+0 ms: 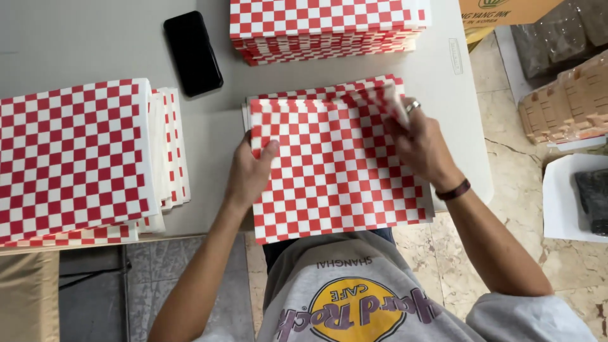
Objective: Folding checkered paper sheets into a specific shape and stacking them on a table.
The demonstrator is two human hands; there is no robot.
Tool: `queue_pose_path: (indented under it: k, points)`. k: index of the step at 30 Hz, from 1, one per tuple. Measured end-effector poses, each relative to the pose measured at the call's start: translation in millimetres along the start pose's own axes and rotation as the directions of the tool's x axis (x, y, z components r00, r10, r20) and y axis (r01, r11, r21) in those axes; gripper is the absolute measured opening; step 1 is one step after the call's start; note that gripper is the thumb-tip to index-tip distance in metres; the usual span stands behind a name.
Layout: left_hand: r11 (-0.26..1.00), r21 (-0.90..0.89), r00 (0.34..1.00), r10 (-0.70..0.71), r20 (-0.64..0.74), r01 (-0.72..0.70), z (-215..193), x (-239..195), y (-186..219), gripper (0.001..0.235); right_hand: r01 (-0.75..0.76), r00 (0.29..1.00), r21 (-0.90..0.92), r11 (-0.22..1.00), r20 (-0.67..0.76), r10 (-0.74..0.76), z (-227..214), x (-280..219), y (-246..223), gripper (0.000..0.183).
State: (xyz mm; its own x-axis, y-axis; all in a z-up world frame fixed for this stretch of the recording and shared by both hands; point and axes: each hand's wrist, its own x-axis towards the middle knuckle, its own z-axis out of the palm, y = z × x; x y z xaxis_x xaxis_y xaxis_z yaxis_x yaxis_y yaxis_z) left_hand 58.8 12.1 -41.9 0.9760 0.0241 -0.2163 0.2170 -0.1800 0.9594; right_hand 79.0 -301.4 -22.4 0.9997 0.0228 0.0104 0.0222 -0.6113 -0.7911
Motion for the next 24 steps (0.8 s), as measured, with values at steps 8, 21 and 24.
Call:
queue_pose_path:
  k: [8, 21, 24]
  points:
    - [0.758, 0.488, 0.899, 0.404, 0.17, -0.433, 17.3, -34.9, 18.1, 0.067, 0.102, 0.994, 0.01, 0.995, -0.031, -0.101, 13.0, -4.2, 12.9, 0.05]
    - [0.976, 0.184, 0.988, 0.134, -0.077, -0.118, 1.1, -18.3, -6.6, 0.038, 0.007, 0.998, -0.192, 0.981, 0.064, 0.005, 2.9, 4.8, 21.9, 0.032]
    - [0.702, 0.533, 0.861, 0.498, 0.105, -0.472, 7.7, -23.9, -12.2, 0.044, 0.249, 0.968, -0.358, 0.9, 0.121, -0.219, -0.9, -12.7, -16.6, 0.039]
